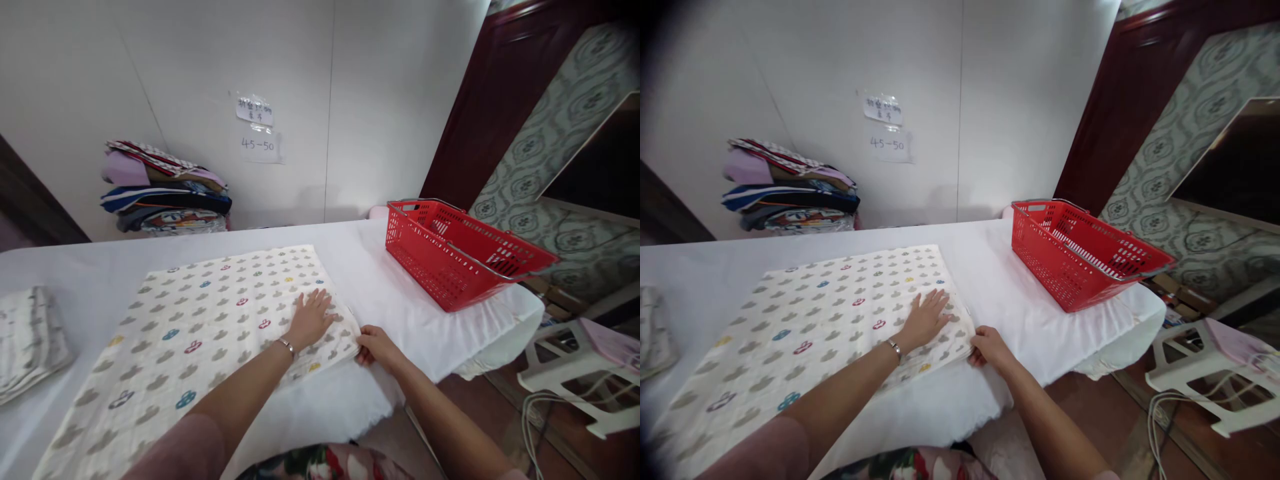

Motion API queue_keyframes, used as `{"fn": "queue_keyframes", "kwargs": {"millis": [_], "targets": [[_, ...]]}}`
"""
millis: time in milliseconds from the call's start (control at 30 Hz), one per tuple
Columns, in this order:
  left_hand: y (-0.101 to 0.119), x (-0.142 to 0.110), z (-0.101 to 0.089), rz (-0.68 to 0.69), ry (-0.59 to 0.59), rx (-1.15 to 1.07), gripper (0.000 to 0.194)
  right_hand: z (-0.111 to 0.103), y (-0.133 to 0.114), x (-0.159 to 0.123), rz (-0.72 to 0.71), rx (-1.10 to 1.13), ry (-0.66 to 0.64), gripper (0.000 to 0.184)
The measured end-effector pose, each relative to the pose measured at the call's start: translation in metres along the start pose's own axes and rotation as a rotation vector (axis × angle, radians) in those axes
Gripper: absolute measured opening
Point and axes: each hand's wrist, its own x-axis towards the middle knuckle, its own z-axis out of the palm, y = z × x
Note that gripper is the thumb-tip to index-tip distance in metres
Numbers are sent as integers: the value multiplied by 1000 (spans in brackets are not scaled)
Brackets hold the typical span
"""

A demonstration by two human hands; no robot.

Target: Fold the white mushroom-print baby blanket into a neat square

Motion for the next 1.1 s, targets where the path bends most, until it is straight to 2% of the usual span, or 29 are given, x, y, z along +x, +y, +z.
{"fn": "queue_keyframes", "kwargs": {"millis": [100, 167, 333, 567, 733, 867, 1100], "targets": [[7, 6, 2, 67, -37, -30, 48, 1, -2, 0, 13, -11, 0, 11], [9, 12, 1, 65, -59, -61, 41, 1, -2, 1, 24, -27, 2, 12], [0, 41, -11, 51, 5, -64, 28, -1, 3, 4, 9, -41, -8, 15], [-12, 83, -8, 333, -132, -17, 25, -2, 6, 5, 21, -25, -14, 21], [-21, 93, -10, 433, -140, -5, 18, -1, 4, 4, 40, 8, -27, 24], [-24, 102, -12, 431, -159, -71, 15, -2, 7, 5, 33, 25, -32, 23], [-26, 110, 0, 467, -221, -108, 20, -2, 8, 6, 50, 31, -38, 22]]}}
